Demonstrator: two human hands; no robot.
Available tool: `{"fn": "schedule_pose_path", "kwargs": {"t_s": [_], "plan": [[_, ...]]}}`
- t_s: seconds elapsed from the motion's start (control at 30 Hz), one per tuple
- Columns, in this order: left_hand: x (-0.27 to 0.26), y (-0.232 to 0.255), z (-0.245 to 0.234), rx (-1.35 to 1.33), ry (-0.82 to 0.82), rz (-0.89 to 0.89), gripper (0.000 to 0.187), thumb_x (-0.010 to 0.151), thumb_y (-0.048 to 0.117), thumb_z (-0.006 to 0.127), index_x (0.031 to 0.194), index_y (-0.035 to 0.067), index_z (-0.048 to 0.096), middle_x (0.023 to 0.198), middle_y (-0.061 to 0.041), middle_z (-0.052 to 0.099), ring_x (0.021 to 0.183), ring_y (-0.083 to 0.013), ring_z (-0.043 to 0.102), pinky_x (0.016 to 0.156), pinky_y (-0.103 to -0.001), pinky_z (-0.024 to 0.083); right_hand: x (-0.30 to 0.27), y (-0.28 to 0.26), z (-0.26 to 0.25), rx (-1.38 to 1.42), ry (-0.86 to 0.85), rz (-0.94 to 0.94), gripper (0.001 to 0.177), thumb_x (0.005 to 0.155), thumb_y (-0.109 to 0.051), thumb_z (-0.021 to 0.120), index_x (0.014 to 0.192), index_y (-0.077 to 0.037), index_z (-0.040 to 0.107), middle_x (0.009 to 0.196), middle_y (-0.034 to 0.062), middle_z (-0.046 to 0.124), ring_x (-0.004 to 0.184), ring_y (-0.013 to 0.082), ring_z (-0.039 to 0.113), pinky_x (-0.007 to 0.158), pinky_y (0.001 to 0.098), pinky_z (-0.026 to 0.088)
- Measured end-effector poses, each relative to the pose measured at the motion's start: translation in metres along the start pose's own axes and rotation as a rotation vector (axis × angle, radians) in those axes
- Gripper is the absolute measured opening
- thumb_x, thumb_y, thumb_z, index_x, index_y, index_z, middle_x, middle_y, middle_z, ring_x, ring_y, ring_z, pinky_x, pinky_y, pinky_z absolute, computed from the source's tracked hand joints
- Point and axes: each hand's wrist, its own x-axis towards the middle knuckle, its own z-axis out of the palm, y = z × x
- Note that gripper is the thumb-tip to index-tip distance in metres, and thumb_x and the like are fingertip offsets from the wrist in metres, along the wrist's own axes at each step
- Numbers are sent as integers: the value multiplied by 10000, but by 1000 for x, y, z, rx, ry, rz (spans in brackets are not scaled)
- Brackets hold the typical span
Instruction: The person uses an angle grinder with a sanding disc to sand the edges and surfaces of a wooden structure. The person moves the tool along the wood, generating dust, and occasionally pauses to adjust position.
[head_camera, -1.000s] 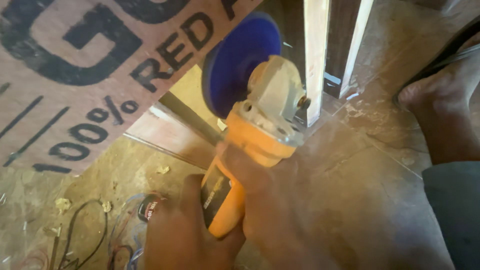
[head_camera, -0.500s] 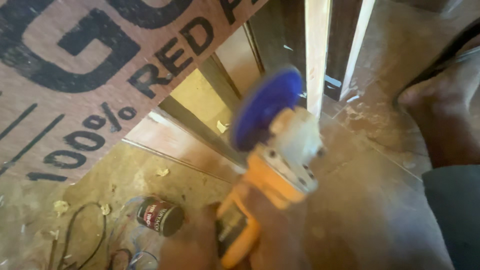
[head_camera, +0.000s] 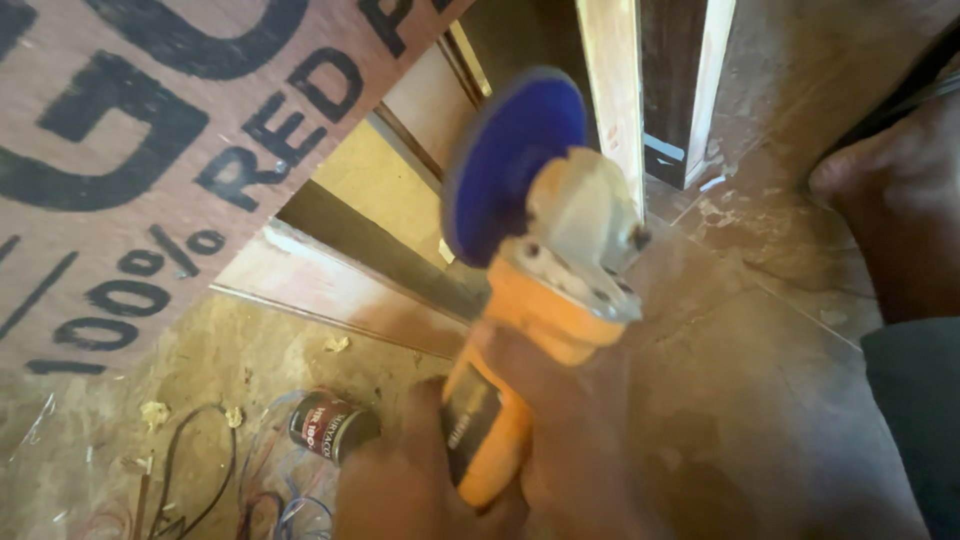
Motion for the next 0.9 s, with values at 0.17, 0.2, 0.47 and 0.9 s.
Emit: {"fn": "schedule_pose_path", "kwargs": {"t_s": [0.17,0.2,0.47,0.9], "plan": [[2,8,-35,122,-112,-212,909,639,541,831,1392,136,524,780,-185,749,732,-377,759,702,-502,593,-1,-21,32,-75,-74,-27,231,862,-124,723,1047,12,695,905,94,695,776,181,677,651,329,557],[4,7,-41,130,-113,-207,916,619,516,843,1384,126,523,786,-194,748,737,-391,755,708,-515,588,-2,-24,35,-131,-74,-27,222,870,-141,719,1031,12,703,899,91,705,779,174,679,657,322,556],[14,-2,-65,187,-192,-295,967,580,538,876,1361,130,479,840,-204,728,772,-412,738,737,-537,581,4,-12,60,-144,-69,-47,234,872,-162,720,1034,6,693,903,81,695,786,161,666,658,314,546],[14,-9,-47,97,-74,-162,756,649,489,839,1199,63,543,740,-191,728,675,-411,735,678,-540,570,10,-10,51,-228,-59,-74,273,861,-182,675,1069,-6,697,915,65,700,806,141,665,674,296,541]]}}
